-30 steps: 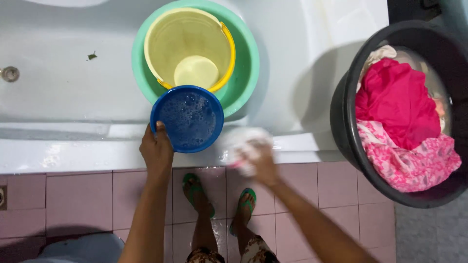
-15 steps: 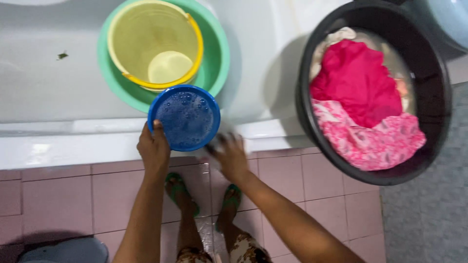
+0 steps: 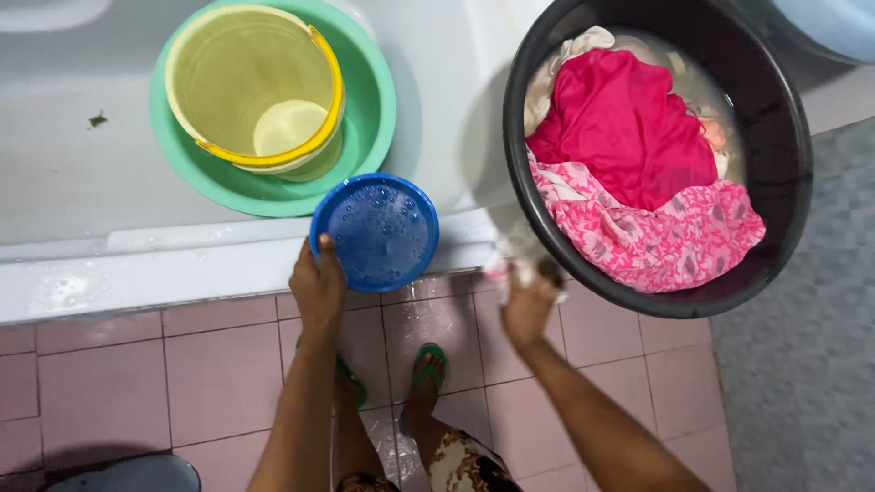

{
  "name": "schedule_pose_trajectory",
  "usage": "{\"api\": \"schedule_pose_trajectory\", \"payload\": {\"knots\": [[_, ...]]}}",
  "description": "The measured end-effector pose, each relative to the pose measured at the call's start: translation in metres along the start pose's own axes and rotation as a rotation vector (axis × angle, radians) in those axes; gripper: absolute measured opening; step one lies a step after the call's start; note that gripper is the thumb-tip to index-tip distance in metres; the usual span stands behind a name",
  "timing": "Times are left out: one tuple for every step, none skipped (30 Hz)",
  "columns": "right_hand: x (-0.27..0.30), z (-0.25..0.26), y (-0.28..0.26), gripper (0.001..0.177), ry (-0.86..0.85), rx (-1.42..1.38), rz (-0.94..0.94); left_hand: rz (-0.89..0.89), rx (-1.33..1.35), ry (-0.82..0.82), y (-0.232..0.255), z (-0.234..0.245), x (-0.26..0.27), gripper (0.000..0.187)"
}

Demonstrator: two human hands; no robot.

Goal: Cleaning the bathtub and bathroom tiles using a cloth and soapy water.

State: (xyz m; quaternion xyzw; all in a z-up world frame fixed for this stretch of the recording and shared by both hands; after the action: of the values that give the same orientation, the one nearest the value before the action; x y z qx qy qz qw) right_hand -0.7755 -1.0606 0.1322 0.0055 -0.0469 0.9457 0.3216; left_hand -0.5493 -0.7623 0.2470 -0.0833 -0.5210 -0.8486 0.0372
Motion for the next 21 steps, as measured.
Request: {"api": "schedule_pose_trajectory", "payload": {"knots": [[0.002,-0.005,-0.023,0.057,0.001,-0.001,0.002,0.0,0.0,0.003,0.0,0.0,0.004,0.059],[0.005,-0.01,-0.048,0.054,0.07,-0.033,0.161,0.031,0.017,-0.009,-0.001,-0.001,0.008,0.059],[0.009,-0.014,-0.072,0.052,0.137,-0.065,0.318,0.062,0.034,-0.023,-0.002,-0.002,0.012,0.059],[0.008,0.006,-0.099,0.052,0.137,-0.065,0.318,0.062,0.034,-0.022,-0.004,0.0,0.014,0.059],[0.008,0.025,-0.128,0.046,0.072,-0.055,0.419,0.076,0.048,-0.022,-0.005,0.002,0.015,0.057],[0.007,0.045,-0.158,0.041,0.006,-0.044,0.519,0.09,0.062,-0.021,-0.006,0.005,0.016,0.056],[0.002,0.046,-0.145,0.041,0.006,-0.042,0.518,0.09,0.063,-0.022,-0.001,0.009,0.018,0.056],[-0.002,0.048,-0.133,0.053,0.006,-0.141,0.574,0.144,0.086,-0.012,0.004,0.015,0.019,0.056],[-0.004,0.049,-0.124,0.066,0.006,-0.245,0.627,0.196,0.105,-0.003,0.009,0.024,0.019,0.056],[-0.006,0.027,-0.088,0.066,0.007,-0.248,0.623,0.194,0.101,-0.004,0.007,0.028,0.019,0.056],[-0.01,0.005,-0.049,0.063,-0.008,-0.202,0.46,0.171,0.087,-0.017,0.007,0.03,0.018,0.055],[-0.014,-0.017,-0.01,0.061,-0.023,-0.157,0.297,0.147,0.073,-0.029,0.006,0.033,0.016,0.055],[-0.015,0.013,-0.013,0.061,-0.022,-0.16,0.293,0.144,0.07,-0.031,0.003,0.036,0.014,0.055],[-0.016,0.043,-0.016,0.064,0.081,-0.026,0.251,0.153,0.067,-0.023,-0.001,0.041,0.012,0.055],[-0.017,0.076,-0.014,0.069,0.184,0.116,0.211,0.164,0.07,-0.016,-0.005,0.042,0.012,0.054],[-0.011,0.065,-0.02,0.069,0.186,0.119,0.209,0.163,0.073,-0.019,-0.008,0.043,0.01,0.054],[-0.009,0.054,-0.025,0.068,0.107,0.064,0.127,0.165,0.059,-0.02,-0.011,0.044,0.007,0.053],[-0.007,0.043,-0.031,0.068,0.028,0.007,0.047,0.167,0.045,-0.02,-0.013,0.045,0.003,0.052],[-0.007,0.045,-0.052,0.068,0.031,0.009,0.049,0.167,0.049,-0.018,-0.013,0.045,0.002,0.052],[-0.006,0.047,-0.073,0.067,0.049,0.016,0.185,0.163,0.007,-0.031,-0.013,0.044,0.001,0.052],[-0.003,0.048,-0.095,0.066,0.064,0.022,0.317,0.159,-0.039,-0.047,-0.014,0.045,0.001,0.052]]}}
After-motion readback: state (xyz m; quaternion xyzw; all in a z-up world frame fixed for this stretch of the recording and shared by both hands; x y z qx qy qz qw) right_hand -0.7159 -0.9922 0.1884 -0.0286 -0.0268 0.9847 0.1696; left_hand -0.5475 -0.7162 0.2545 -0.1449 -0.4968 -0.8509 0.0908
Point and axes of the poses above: each hand's wrist, its own x-axis away from the middle knuckle, its own z-axis out of the back of the hand, y = z × x, the point moved 1 cm from there along -x, towards the middle knuckle, and after that the axes turned 4 degrees about -z, right-handed, at the moved point
